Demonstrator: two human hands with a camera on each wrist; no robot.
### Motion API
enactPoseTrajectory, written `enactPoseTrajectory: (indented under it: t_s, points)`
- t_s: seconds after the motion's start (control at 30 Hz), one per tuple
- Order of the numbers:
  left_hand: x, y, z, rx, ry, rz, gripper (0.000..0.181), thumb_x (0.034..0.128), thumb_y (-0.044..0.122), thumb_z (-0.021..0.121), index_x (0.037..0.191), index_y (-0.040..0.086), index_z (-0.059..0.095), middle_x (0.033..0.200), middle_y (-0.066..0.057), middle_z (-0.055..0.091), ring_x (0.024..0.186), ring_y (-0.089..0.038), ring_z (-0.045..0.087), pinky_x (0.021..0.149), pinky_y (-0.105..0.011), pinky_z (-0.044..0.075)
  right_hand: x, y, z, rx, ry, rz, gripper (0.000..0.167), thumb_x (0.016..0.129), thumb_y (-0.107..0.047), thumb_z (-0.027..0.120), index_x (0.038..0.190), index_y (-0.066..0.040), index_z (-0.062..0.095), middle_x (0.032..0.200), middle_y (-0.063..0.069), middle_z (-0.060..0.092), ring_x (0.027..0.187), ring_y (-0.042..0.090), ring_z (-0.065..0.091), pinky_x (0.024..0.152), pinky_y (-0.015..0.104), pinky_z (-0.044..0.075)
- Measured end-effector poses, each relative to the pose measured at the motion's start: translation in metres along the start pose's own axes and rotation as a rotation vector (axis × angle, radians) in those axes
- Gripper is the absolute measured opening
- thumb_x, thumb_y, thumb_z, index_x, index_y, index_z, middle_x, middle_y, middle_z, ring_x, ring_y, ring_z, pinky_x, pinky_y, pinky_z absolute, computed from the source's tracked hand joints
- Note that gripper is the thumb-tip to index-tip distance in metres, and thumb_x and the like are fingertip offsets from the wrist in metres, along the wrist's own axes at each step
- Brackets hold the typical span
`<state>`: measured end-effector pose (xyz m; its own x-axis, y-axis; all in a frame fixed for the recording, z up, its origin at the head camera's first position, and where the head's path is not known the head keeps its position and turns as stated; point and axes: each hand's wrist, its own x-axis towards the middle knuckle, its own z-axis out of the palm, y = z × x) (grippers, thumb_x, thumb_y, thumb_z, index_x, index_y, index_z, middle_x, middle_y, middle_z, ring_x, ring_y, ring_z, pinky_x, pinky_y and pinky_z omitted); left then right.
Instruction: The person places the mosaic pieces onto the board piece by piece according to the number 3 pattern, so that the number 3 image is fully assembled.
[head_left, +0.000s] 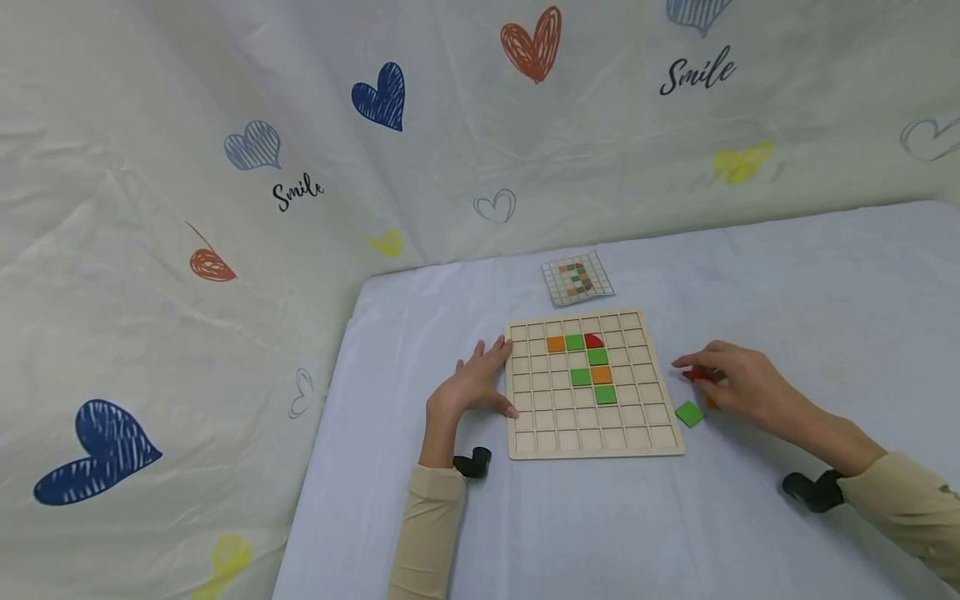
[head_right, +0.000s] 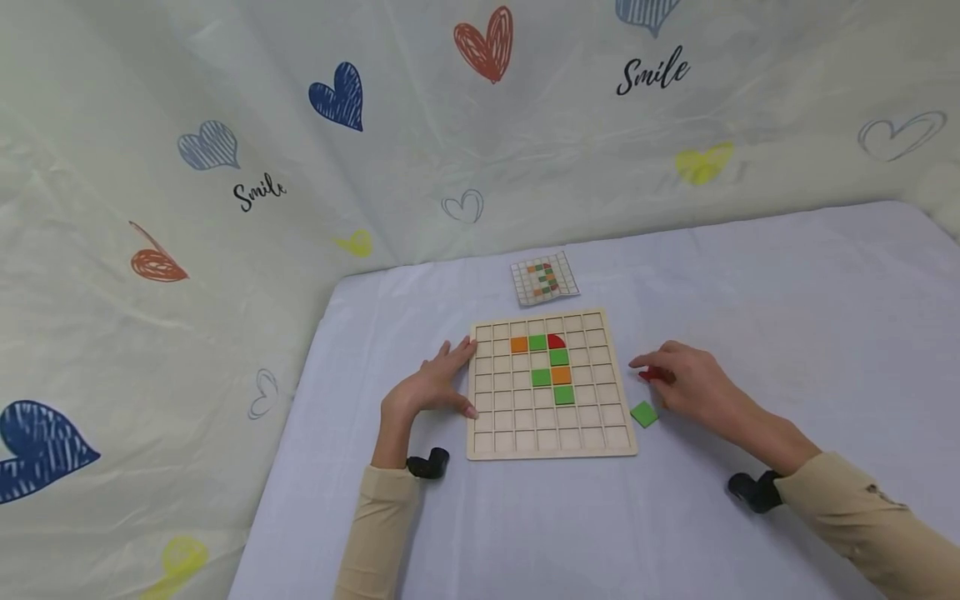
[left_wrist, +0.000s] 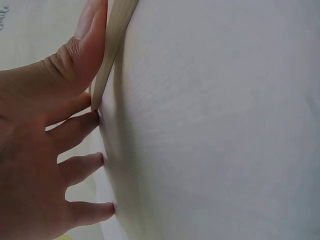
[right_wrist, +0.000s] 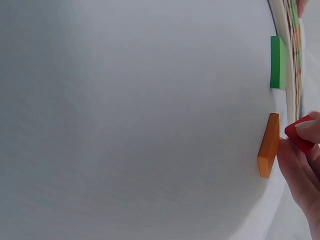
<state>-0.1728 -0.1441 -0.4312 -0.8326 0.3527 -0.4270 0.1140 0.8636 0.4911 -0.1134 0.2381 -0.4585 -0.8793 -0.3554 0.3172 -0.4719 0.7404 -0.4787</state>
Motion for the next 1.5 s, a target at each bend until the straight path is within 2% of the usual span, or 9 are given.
enactPoseTrajectory:
  t_s: [0.23,0.33,0.47,0.63,0.8,0.93,1.17,1.5]
  points:
    - [0.000,0.000,0.000,-0.004,0.000,0.000,0.117,0.0739,0.018,0.094,0.166,0.017,0.022,0.174,0.001,0.011,0.161,-0.030,-0.001,0.127,-0.063,0.004,0.000,-0.005,-0.002,0.012,0.052,-0.036,0.032,0.068,0.015,0.082,0.089,-0.009,0.078,0.083,-0.007,0.070,0.072,-0.003,0.057,0.060,0.017,0.052]
    - [-0.001,0.001,0.000,-0.001,0.004,0.002,0.117,0.0735,0.018,0.094,0.166,0.017,0.022,0.174,0.001,0.011,0.161,-0.030,-0.001,0.127,-0.063,0.004,0.002,-0.009,-0.003,0.034,0.058,-0.029,0.032,0.070,0.014,0.082,0.091,-0.010,0.076,0.084,-0.007,0.072,0.072,-0.003,0.059,0.061,0.014,0.052]
    - [0.000,0.000,0.000,-0.007,0.007,0.004,0.117,0.0732,0.018,0.094,0.166,0.017,0.022,0.174,0.001,0.011,0.161,-0.030,-0.001,0.127,-0.064,0.004,0.003,-0.012,-0.004,0.079,0.049,-0.028,0.033,0.071,0.014,0.083,0.097,-0.005,0.078,0.087,-0.004,0.073,0.076,0.000,0.065,0.066,0.009,0.054]
    - [0.000,-0.002,0.001,-0.016,0.003,-0.001,0.117,0.0732,0.018,0.094,0.166,0.018,0.022,0.174,0.002,0.011,0.161,-0.029,-0.002,0.127,-0.063,0.003,0.005,-0.019,-0.003,0.144,-0.018,0.008,0.030,0.074,0.011,0.083,0.097,-0.007,0.080,0.089,-0.006,0.071,0.079,0.002,0.068,0.070,0.011,0.057]
    - [0.001,-0.004,0.002,-0.008,-0.001,-0.004,0.118,0.0736,0.020,0.094,0.166,0.018,0.021,0.174,0.002,0.011,0.161,-0.029,-0.002,0.127,-0.063,0.003,0.008,-0.026,-0.001,0.235,-0.117,0.103,0.025,0.081,0.006,0.080,0.100,-0.010,0.080,0.094,-0.006,0.073,0.085,-0.002,0.065,0.075,0.017,0.060]
    - [0.001,-0.003,0.001,-0.008,0.001,-0.002,0.118,0.0732,0.020,0.094,0.166,0.019,0.021,0.174,0.003,0.011,0.161,-0.029,-0.002,0.127,-0.063,0.003,0.012,-0.031,-0.001,0.292,-0.181,0.147,0.023,0.085,0.002,0.078,0.102,-0.014,0.079,0.096,-0.007,0.074,0.089,-0.004,0.064,0.078,0.016,0.059]
    - [0.001,-0.003,0.001,-0.015,0.002,0.001,0.118,0.0734,0.019,0.094,0.166,0.019,0.020,0.174,0.003,0.010,0.161,-0.029,-0.002,0.127,-0.062,0.003,0.019,-0.042,0.002,0.346,-0.241,0.152,0.020,0.088,-0.005,0.080,0.099,-0.022,0.080,0.097,-0.010,0.074,0.089,0.000,0.065,0.080,0.017,0.059]
    - [0.001,-0.003,0.001,-0.016,0.009,0.011,0.117,0.0732,0.019,0.094,0.166,0.018,0.022,0.174,0.001,0.012,0.161,-0.030,-0.001,0.127,-0.063,0.003,0.024,-0.051,0.016,0.368,-0.294,0.143,0.017,0.087,-0.007,0.080,0.097,-0.021,0.081,0.097,-0.010,0.075,0.088,0.002,0.065,0.079,0.020,0.059]
